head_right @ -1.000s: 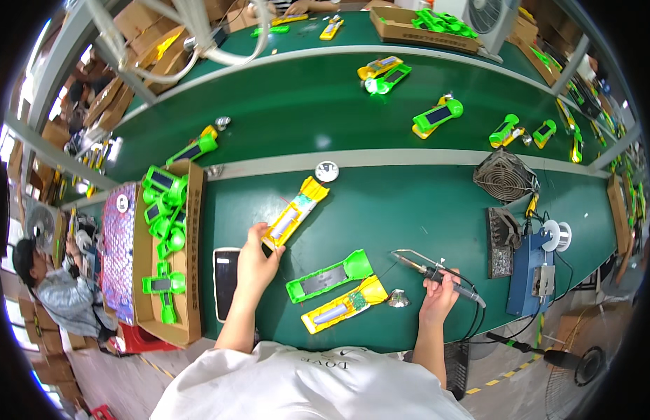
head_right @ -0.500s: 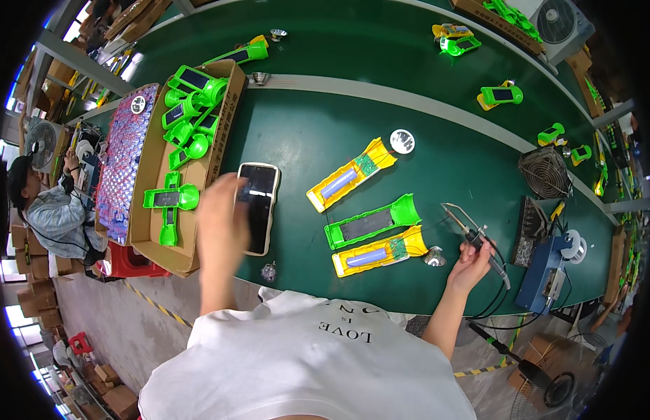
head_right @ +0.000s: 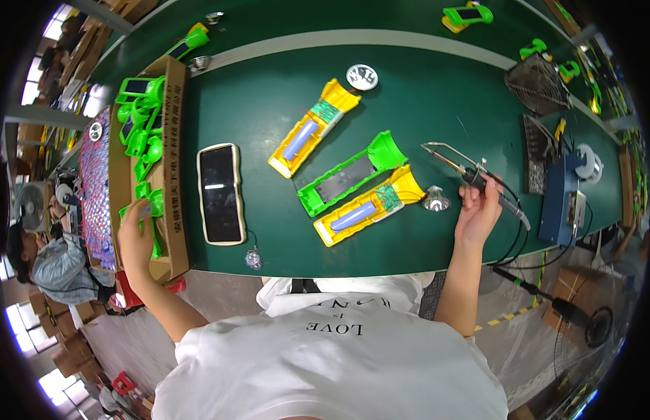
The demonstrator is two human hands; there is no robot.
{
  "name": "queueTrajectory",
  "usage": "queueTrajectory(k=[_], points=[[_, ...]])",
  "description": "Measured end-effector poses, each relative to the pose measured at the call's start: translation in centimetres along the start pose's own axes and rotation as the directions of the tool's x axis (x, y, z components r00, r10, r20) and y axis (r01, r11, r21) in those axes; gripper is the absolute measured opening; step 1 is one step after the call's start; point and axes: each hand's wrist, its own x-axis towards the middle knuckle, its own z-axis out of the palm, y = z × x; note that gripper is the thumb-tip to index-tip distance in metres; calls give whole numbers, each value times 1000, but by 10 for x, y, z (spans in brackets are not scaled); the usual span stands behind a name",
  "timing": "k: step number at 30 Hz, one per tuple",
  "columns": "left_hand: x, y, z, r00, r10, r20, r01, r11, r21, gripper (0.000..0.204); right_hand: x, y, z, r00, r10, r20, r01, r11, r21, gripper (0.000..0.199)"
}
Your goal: The person solders wires and circuit boards into flashlight casings using a soldering iron, tests the assembled flashlights, and places them onto the conveyor belt.
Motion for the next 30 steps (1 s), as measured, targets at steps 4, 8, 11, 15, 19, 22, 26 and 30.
queueTrajectory(k=[4,8,11,15,19,22,26,30], points=[[-14,79,-19,902,-49,-429,-1,993,-117,13,-2,0,2,1000,11,8,-11,998,55,21],[-31,197,7,875,391,-285,-484,682,-548,17,-2,-2,-2,998,-20,55,14,996,93,24],[-29,252,34,850,469,-240,-491,537,-686,18,-3,-4,0,998,-23,57,18,995,96,25],[-10,300,55,890,412,-195,-422,585,-692,18,-3,-8,0,999,-22,30,18,989,149,25],[5,322,72,860,415,-296,-504,603,-619,18,-1,-10,0,1000,-22,-10,24,979,202,24],[4,322,72,848,436,-301,-518,561,-645,14,-1,-10,-1,999,-12,-35,18,981,195,24],[-9,296,65,922,364,-131,-306,479,-823,10,-4,-12,1,999,8,-39,0,983,182,24],[-26,277,61,980,200,-17,-101,419,-902,9,-5,-9,0,999,31,6,-32,981,193,24]])
